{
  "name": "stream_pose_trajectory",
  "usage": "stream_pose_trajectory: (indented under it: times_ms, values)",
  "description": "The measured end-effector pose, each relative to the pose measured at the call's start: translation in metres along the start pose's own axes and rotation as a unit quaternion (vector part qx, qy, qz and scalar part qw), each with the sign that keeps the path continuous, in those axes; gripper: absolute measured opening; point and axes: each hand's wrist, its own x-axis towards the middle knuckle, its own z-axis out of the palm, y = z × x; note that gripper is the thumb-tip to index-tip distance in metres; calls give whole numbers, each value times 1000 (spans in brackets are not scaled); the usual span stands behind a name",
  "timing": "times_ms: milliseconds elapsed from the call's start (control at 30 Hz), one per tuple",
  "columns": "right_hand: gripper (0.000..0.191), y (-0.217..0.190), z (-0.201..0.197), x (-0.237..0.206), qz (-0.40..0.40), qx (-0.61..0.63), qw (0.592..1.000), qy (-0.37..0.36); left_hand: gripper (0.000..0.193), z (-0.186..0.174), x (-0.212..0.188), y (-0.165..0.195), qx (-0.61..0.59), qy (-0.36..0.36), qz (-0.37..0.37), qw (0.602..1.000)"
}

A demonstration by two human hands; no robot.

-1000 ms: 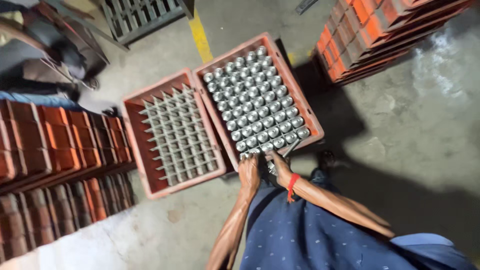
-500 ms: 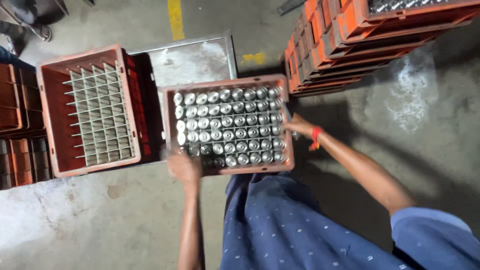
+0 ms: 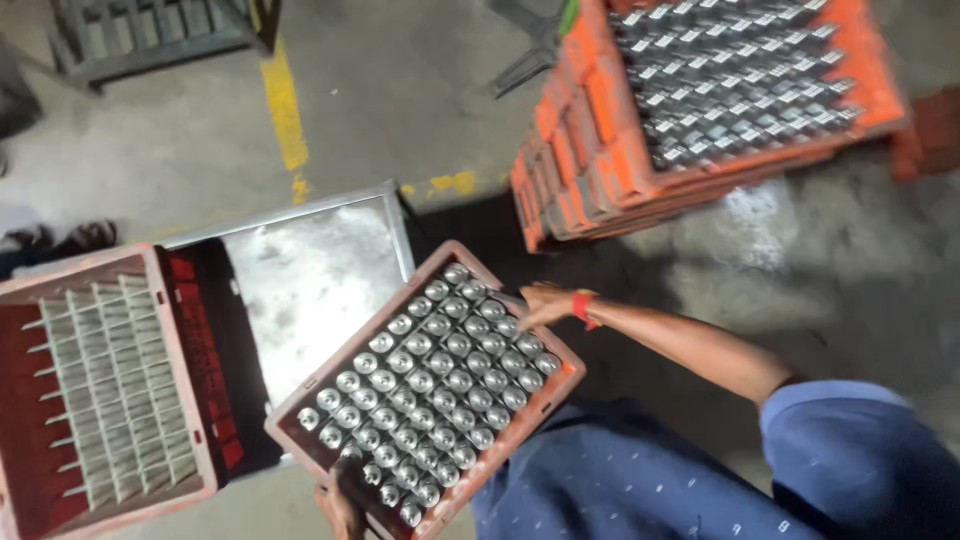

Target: The person transfers small cylindrical metal parts from one compartment of a red crate to the other using a metal rod tool. They repeatedly pick up parts with the rod and place them into the second compartment until it is full, then lift the filled crate and place it on a metal table.

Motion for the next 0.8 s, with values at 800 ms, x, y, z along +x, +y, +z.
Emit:
stream_pose_trajectory:
  times_ms: [800]
  values:
    - [53,99,-290,-133,71,-13,994,85,52,173,-44,83,-119,-119,25,985]
